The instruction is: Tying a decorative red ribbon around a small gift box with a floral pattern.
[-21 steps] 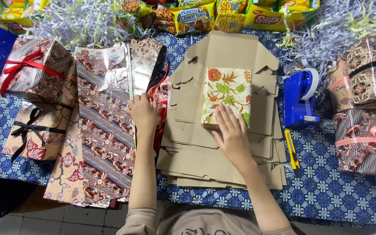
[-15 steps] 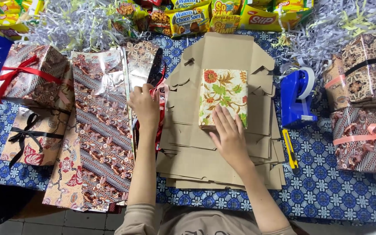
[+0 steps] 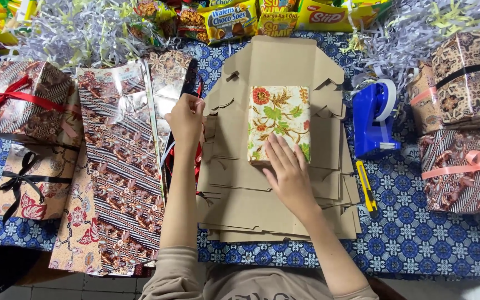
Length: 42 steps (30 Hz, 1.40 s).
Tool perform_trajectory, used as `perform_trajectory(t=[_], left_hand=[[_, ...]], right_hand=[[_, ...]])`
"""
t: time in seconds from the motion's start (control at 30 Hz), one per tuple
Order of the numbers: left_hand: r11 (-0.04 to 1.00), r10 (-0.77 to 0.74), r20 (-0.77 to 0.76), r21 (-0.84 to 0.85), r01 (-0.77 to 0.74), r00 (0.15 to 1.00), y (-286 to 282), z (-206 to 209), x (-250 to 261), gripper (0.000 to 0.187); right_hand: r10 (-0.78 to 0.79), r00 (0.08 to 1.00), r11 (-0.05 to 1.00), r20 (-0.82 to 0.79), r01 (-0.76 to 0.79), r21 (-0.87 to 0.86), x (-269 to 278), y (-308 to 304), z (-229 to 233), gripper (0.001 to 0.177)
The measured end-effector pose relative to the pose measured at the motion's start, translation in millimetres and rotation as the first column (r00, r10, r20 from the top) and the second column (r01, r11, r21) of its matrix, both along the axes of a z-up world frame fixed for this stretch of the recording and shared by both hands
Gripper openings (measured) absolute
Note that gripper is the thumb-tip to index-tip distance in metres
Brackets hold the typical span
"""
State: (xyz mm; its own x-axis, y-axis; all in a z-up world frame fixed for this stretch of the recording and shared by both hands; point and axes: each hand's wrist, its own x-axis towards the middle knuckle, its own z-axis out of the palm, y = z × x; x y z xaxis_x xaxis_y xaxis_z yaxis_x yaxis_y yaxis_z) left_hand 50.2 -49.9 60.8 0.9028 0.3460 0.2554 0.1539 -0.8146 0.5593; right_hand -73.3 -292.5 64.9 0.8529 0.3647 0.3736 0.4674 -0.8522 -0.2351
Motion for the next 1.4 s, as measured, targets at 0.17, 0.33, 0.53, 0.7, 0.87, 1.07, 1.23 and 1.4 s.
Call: perform_trajectory(t=[0.17,0.33,0.53,0.7,0.87,1.07,1.23,1.4], left_hand=[[0.986,-0.036,0.043,-0.164,0.043,0.998,13,13,0,0.016],[0.973,-0.138,-0.125,-0.200,0.111,0.983,24,25,-16,0.034],[0.971,0.027,-0.063,0.240,-0.011,0.998,65,-17,-26,0.017],[0.961,-0.017,-0.194,0.268,0.070,0.981,74,-46,-32,0.037],[0.928,0.032,-0.165,0.370,0.032,0.986,62,-42,-23,0.023],[0.976,0.004,0.063,0.216,-0.018,0.998,52,11,-27,0.009],[0.998,-0.027,0.184,-0.057,0.038,0.983,52,39,-30,0.004],[0.977,-0.078,0.414,-0.150,0.153,0.907,35,93,-49,0.005]], right_hand=[[0.007,1.000,1.000,-0.006,-0.007,0.000,0,0,2,0.064],[0.014,1.000,1.000,-0.013,-0.014,0.011,0,-2,2,0.063],[0.023,1.000,1.000,0.015,-0.023,0.014,-1,1,4,0.062],[0.002,1.000,1.000,0.013,-0.002,-0.002,-1,2,5,0.061],[0.000,1.000,1.000,0.000,0.000,0.004,-3,2,10,0.061],[-0.001,1.000,1.000,-0.019,0.001,0.002,-1,2,9,0.061],[-0.004,1.000,1.000,-0.026,0.004,0.002,-1,3,10,0.060],[-0.004,0.998,1.000,-0.070,0.005,0.012,0,3,13,0.061]])
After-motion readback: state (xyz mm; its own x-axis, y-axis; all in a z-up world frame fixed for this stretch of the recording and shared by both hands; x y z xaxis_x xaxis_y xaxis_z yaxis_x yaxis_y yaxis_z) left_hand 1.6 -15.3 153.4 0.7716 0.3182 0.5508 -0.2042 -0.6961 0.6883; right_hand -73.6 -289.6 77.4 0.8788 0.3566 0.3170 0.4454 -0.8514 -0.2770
